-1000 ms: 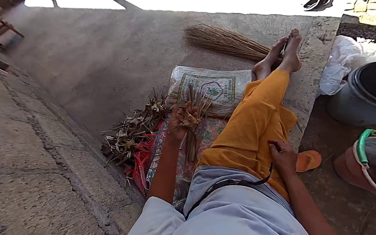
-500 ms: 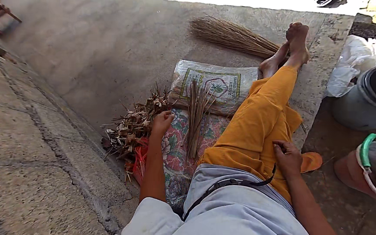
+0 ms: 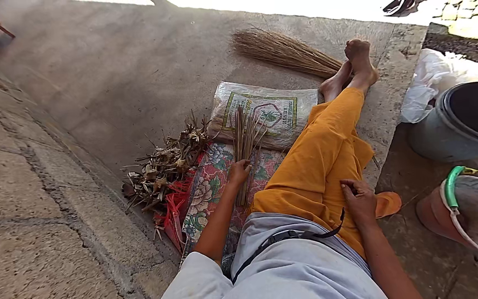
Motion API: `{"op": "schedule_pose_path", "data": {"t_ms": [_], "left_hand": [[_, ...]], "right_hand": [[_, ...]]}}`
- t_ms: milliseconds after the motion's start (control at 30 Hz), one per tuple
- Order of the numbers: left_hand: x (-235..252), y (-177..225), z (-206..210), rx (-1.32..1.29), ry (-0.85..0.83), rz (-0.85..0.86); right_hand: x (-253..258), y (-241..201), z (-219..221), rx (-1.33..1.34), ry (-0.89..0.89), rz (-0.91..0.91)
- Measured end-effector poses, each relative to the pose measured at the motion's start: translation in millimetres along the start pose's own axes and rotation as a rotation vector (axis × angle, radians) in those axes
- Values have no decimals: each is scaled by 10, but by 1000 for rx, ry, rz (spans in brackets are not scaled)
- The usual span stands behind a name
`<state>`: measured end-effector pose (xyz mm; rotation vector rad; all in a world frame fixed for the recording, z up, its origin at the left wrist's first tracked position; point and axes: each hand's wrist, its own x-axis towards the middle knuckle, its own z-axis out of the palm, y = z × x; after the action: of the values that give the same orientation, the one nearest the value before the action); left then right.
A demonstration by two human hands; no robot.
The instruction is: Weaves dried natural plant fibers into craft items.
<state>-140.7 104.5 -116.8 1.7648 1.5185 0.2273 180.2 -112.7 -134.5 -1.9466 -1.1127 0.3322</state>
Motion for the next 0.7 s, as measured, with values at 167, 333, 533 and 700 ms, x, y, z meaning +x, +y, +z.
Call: {"op": "schedule_pose_path", "data": {"t_ms": [167, 333, 533, 700], "left_hand": [[6, 154, 118, -43, -122, 44], [-18, 83, 83, 186, -68, -141], [-50, -95, 130, 305, 20, -247], [-36, -100, 277, 347, 93, -272]], "right_hand": [[-3, -2, -5, 10, 10, -5], [3, 17, -4, 7, 15, -14], [3, 2, -14, -7, 5, -2], [3, 24, -10, 10, 16, -3]]}}
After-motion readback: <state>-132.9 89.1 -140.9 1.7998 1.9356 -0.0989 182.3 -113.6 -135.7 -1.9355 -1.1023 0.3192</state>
